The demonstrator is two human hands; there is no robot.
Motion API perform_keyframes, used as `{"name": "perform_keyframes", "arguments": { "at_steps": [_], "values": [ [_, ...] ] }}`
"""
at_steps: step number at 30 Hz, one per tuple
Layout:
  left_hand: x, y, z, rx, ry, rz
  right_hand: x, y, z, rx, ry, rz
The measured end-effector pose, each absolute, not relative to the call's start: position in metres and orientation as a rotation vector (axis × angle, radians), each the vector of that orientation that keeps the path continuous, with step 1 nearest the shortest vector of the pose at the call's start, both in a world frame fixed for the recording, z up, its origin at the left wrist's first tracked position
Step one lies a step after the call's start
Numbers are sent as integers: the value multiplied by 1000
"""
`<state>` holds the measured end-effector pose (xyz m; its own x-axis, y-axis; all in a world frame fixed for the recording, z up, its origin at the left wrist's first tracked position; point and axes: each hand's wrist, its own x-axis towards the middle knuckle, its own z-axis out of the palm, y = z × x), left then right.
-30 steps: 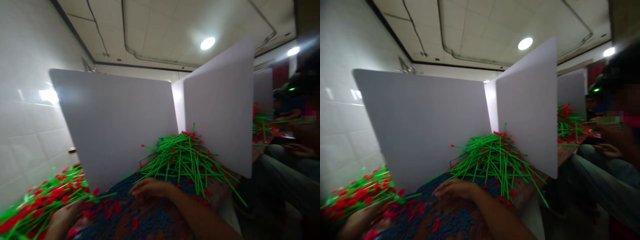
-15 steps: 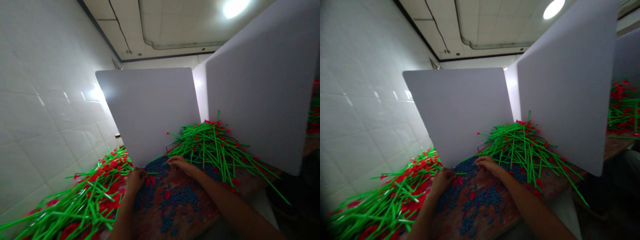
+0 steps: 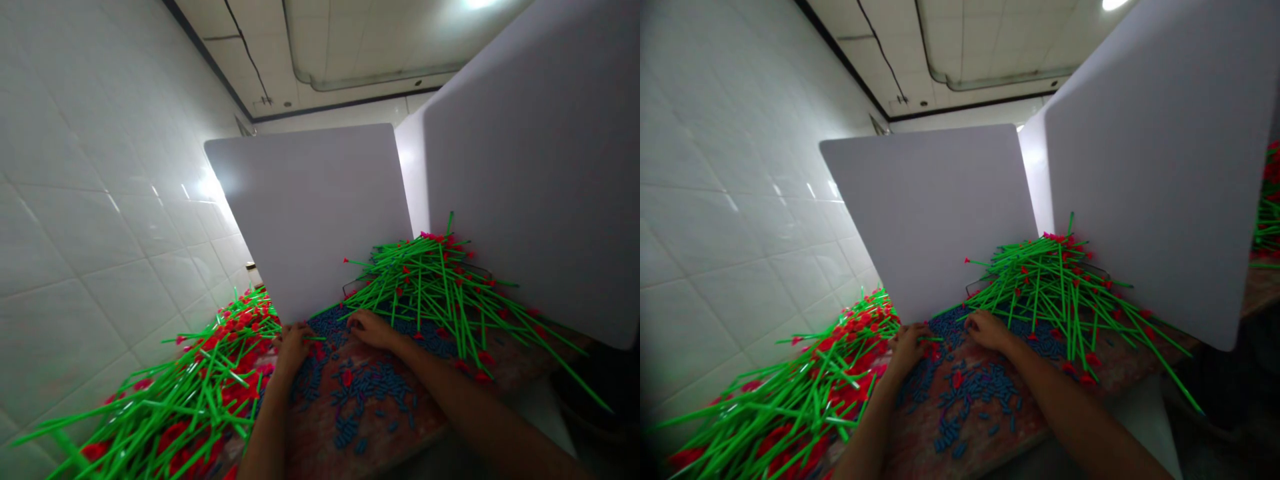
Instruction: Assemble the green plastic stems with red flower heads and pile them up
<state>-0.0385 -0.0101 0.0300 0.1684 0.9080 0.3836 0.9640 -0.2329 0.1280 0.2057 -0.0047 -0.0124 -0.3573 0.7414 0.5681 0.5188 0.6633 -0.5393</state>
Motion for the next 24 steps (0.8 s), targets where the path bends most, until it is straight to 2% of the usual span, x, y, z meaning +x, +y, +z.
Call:
{"name": "perform_keyframes", "arguments": {
  "at_steps": [10,15,24],
  "values": [
    [-9,-23,40,-2559,-1534,-937,192,-16,-16,-949,-2214,305],
    [-1,-30,32,-2469,-1488,-1022,192,-12,-25,-942,-2111,397],
    [7,-30,29,-2489,-1351,-1045,198,-2,1,-660,-1471,896]
  ]
}}
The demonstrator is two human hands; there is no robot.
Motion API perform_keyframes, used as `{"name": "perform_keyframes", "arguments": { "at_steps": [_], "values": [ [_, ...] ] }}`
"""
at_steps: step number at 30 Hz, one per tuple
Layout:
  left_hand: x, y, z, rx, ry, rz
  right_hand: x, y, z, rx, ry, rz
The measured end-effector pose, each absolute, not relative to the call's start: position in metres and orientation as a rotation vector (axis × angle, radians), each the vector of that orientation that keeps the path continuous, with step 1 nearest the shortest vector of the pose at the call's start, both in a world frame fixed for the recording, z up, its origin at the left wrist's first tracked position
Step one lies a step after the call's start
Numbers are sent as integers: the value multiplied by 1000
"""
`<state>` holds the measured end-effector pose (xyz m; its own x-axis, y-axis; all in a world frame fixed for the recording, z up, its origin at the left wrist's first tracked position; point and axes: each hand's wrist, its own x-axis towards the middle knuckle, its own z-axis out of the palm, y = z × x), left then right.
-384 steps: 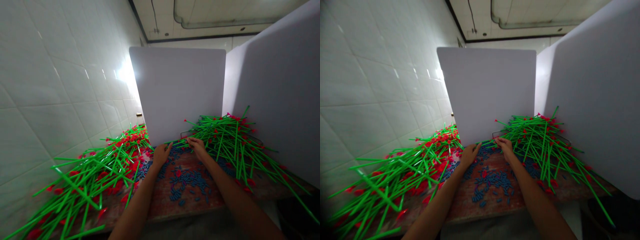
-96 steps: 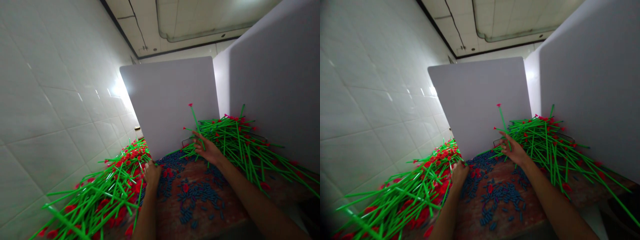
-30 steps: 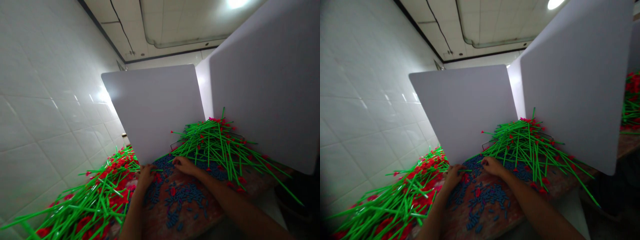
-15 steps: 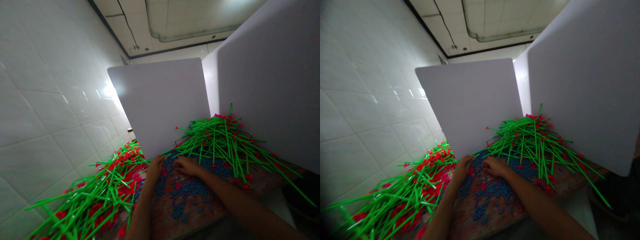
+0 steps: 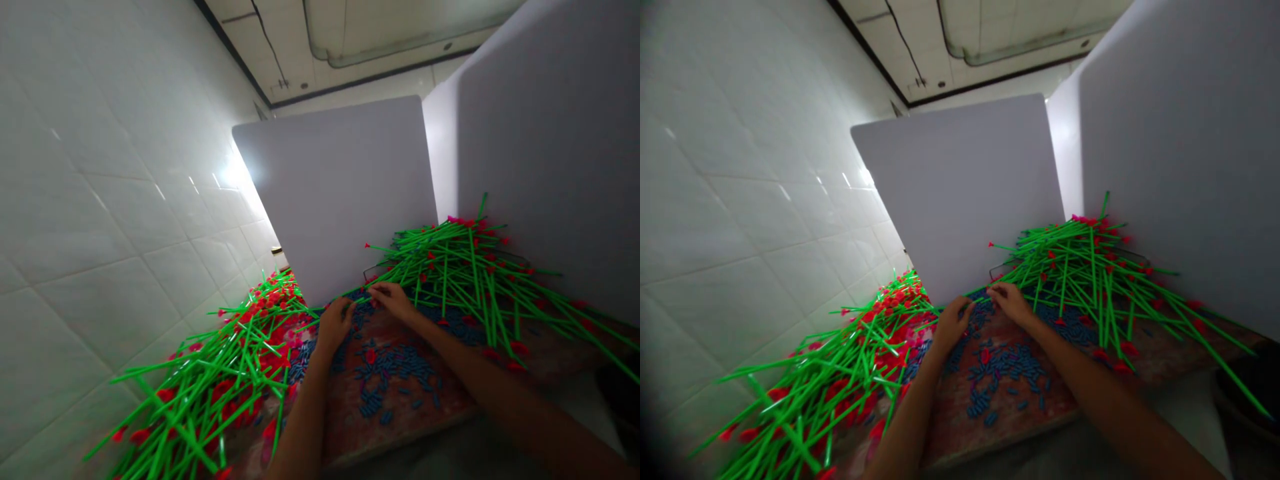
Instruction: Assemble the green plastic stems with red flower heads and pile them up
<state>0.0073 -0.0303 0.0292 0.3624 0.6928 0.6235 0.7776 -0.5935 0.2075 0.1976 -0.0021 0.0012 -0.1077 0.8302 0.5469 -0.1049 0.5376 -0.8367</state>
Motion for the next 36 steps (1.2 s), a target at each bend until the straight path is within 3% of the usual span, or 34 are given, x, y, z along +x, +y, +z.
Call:
{"name": "perform_keyframes", "arguments": {
  "at_steps": [10,20,27,36],
  "values": [
    [13,-31,31,-2495,-1303,-1091,197,-4,9,-503,-1361,1208],
    [11,-32,30,-2516,-1272,-955,194,-8,3,-677,-1552,904],
    [15,-37,40,-2449,-1192,-874,202,-9,10,-609,-1361,1428],
    [18,-45,52,-2327,-1048,-878,206,-3,-3,-648,-1586,1357]
  ]
}}
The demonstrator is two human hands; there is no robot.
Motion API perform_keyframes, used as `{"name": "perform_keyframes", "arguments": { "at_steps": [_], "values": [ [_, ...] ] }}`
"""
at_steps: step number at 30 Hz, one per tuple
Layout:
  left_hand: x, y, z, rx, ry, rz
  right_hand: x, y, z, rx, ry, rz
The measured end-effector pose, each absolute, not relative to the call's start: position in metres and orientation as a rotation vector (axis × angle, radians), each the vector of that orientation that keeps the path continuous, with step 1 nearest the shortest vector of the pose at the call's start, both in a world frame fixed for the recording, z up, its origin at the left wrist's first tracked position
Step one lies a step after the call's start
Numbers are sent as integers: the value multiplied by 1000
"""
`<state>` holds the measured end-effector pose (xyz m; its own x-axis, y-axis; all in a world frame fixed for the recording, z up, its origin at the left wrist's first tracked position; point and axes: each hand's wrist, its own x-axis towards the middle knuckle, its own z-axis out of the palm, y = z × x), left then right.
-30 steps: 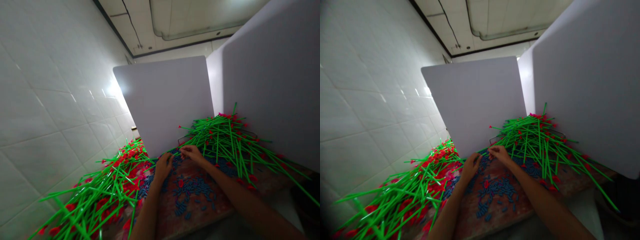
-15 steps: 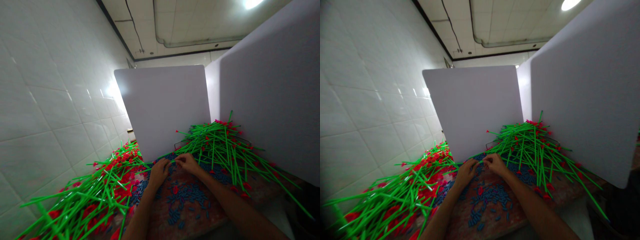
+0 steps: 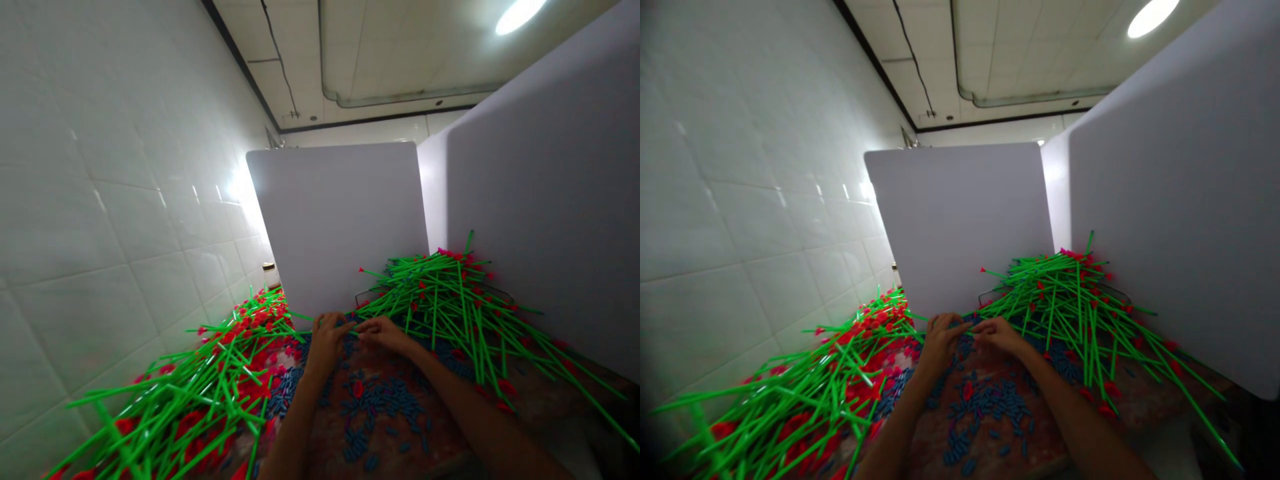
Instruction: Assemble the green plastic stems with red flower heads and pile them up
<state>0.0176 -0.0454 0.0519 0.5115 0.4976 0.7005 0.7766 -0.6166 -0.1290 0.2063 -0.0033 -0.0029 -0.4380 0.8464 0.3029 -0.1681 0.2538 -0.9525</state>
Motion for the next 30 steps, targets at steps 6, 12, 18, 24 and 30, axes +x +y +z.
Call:
{"name": "perform_keyframes", "arguments": {
  "at_steps": [6,12,18,24,30],
  "values": [
    [2,-43,62,-1645,-1228,-1679,208,-11,4,-640,-1516,1420],
    [-5,-31,58,-1634,-1490,-2408,208,-14,6,-614,-1473,1422],
    [5,-34,61,-2211,-1336,-2630,203,-14,0,-589,-1507,1451],
    [28,-42,54,-2627,-1293,-2366,200,-16,3,-614,-1500,1419],
    [43,-33,33,-2690,-1314,-1640,186,-15,3,-563,-1468,1357]
  ]
}}
